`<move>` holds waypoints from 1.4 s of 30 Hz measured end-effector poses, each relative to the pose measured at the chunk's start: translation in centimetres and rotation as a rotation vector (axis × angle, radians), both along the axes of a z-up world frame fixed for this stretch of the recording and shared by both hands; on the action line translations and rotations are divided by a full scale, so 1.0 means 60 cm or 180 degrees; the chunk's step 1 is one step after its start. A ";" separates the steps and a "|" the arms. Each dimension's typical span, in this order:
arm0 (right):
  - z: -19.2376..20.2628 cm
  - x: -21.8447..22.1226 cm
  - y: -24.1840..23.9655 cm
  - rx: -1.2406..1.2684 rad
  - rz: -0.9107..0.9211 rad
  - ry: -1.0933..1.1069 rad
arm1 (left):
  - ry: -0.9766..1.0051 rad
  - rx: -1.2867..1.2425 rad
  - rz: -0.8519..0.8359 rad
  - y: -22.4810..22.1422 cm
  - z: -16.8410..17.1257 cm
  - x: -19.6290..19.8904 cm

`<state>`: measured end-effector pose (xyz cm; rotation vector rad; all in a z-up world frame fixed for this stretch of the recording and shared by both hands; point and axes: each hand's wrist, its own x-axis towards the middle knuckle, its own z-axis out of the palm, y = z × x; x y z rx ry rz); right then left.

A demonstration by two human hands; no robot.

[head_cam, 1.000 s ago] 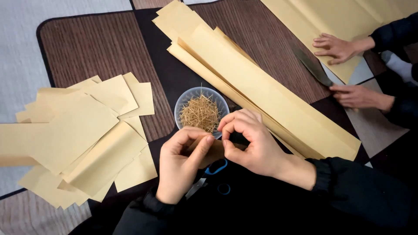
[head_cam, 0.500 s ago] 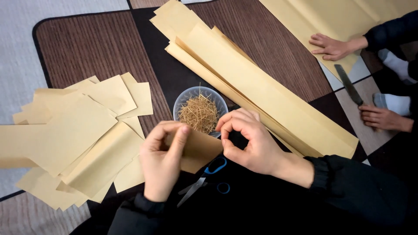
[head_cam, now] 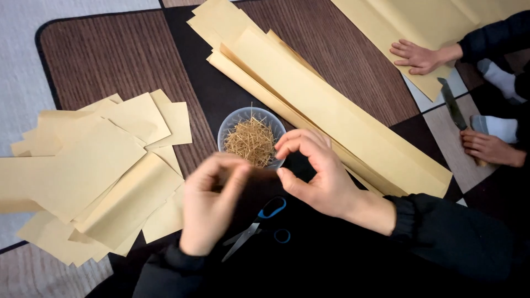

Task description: The person cuts and folds paper strips and handles toothpicks to prepare packaging.

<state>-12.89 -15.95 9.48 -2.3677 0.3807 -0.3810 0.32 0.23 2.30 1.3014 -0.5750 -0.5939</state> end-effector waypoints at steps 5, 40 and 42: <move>-0.004 -0.002 -0.002 -0.0079 0.0110 0.0001 | 0.0532 -0.0246 -0.0848 -0.012 0.003 -0.023; 0.007 -0.008 -0.009 -0.0296 0.0281 -0.0054 | 0.0518 -0.0643 -0.0476 -0.025 0.004 -0.042; 0.010 -0.007 -0.008 -0.0264 0.0255 -0.0034 | 0.0418 -0.0572 -0.0286 -0.020 -0.005 -0.032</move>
